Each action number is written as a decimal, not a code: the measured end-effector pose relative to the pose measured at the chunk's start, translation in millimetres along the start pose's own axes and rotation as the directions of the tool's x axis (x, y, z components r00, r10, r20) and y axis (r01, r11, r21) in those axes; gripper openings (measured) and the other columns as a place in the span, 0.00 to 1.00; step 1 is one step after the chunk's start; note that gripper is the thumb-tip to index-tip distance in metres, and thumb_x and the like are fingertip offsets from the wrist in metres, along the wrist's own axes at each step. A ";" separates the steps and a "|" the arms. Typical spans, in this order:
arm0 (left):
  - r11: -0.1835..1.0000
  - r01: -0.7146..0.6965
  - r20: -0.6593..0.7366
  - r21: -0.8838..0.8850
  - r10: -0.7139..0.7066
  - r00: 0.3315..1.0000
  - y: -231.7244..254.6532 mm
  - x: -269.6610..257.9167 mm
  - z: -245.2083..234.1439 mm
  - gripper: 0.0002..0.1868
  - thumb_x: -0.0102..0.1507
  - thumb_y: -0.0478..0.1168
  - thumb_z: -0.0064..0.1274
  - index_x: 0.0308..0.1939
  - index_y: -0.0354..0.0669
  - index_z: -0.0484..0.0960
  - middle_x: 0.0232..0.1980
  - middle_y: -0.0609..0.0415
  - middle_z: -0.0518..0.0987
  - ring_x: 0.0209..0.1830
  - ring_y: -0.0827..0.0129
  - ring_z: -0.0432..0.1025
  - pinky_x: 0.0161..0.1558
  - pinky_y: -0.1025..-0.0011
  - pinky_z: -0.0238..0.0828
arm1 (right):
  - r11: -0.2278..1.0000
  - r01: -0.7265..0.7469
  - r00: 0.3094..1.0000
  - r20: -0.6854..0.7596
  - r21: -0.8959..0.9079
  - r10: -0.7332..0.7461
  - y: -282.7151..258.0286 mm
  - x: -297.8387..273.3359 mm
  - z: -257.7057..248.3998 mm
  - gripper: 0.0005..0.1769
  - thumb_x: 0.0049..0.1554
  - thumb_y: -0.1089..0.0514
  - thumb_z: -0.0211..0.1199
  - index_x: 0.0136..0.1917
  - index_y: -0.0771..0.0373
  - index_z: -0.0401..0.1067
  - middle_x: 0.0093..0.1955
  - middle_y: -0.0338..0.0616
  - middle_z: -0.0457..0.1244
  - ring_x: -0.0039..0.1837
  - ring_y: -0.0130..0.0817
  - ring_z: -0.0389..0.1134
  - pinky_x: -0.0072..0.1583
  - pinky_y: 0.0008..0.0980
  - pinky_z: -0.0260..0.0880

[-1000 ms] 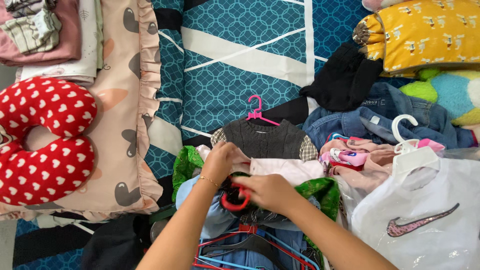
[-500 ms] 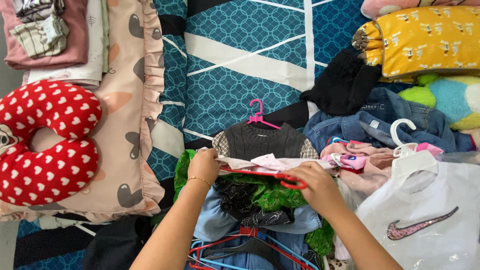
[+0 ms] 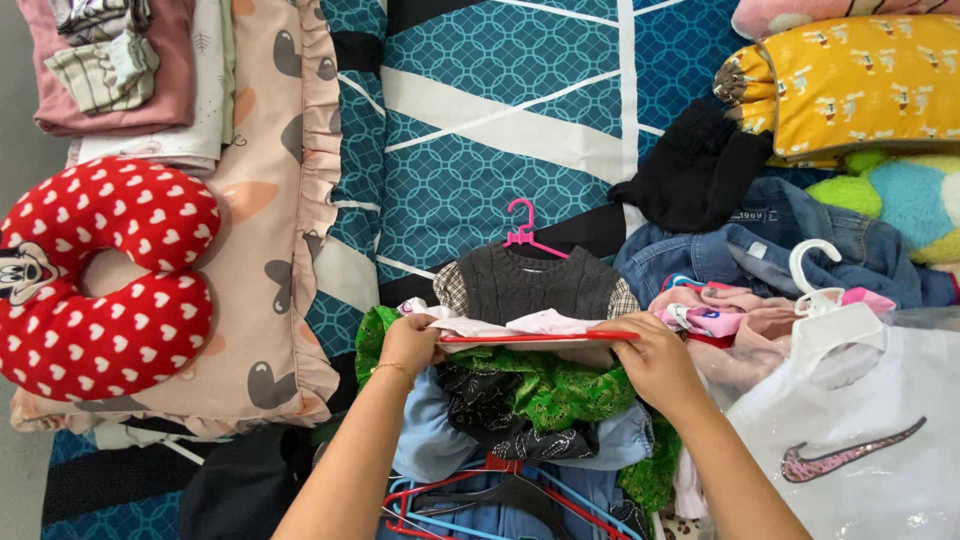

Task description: The person removes clothes from hangers on a bed, places the hangers in a wardrobe, and then returns to the bed to handle more garments and a small bag. The person also adjusts folded clothes inside the wardrobe.

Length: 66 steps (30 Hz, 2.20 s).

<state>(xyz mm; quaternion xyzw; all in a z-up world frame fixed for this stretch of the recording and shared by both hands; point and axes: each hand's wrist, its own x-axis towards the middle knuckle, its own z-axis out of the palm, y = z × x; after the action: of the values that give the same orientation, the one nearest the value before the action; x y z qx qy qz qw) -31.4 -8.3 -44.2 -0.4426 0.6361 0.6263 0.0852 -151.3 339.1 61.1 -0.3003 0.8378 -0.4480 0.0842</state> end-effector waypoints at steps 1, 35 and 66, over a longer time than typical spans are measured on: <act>0.999 -0.008 -0.010 0.046 0.008 1.000 -1.5 0.9 -0.6 0.11 0.63 0.31 0.50 0.46 0.32 0.85 0.31 0.51 0.84 0.24 0.70 0.79 0.28 0.69 0.81 | 1.000 -0.012 1.000 -0.004 0.015 0.012 4.2 -1.1 0.5 0.10 0.56 0.63 0.61 0.51 0.61 0.79 0.50 0.44 0.71 0.55 0.40 0.72 0.58 0.35 0.71; 0.639 -0.445 0.199 0.627 0.422 0.885 22.3 -6.4 75.9 0.19 0.70 0.51 0.38 0.51 0.47 0.82 0.45 0.42 0.83 0.48 0.47 0.76 0.53 0.51 0.68 | 0.988 -0.085 0.433 -0.889 0.126 0.150 180.8 118.8 15.6 0.26 0.59 0.70 0.66 0.66 0.80 0.60 0.64 0.60 0.62 0.63 0.53 0.64 0.61 0.45 0.61; 0.899 -0.364 -0.094 -0.244 0.352 0.931 94.1 73.4 40.3 0.14 0.69 0.44 0.49 0.39 0.37 0.82 0.33 0.52 0.84 0.16 0.71 0.67 0.20 0.70 0.61 | 0.930 -0.286 0.955 -0.150 -0.231 0.256 98.1 93.8 25.2 0.07 0.58 0.60 0.63 0.50 0.57 0.77 0.49 0.46 0.69 0.54 0.46 0.71 0.57 0.40 0.69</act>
<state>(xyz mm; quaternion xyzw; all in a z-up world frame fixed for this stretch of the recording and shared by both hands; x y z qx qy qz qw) -156.0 -23.3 -33.1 -0.3403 0.6215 0.6978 -0.1047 -258.5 308.2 -20.3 -0.1631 0.9245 -0.3398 0.0576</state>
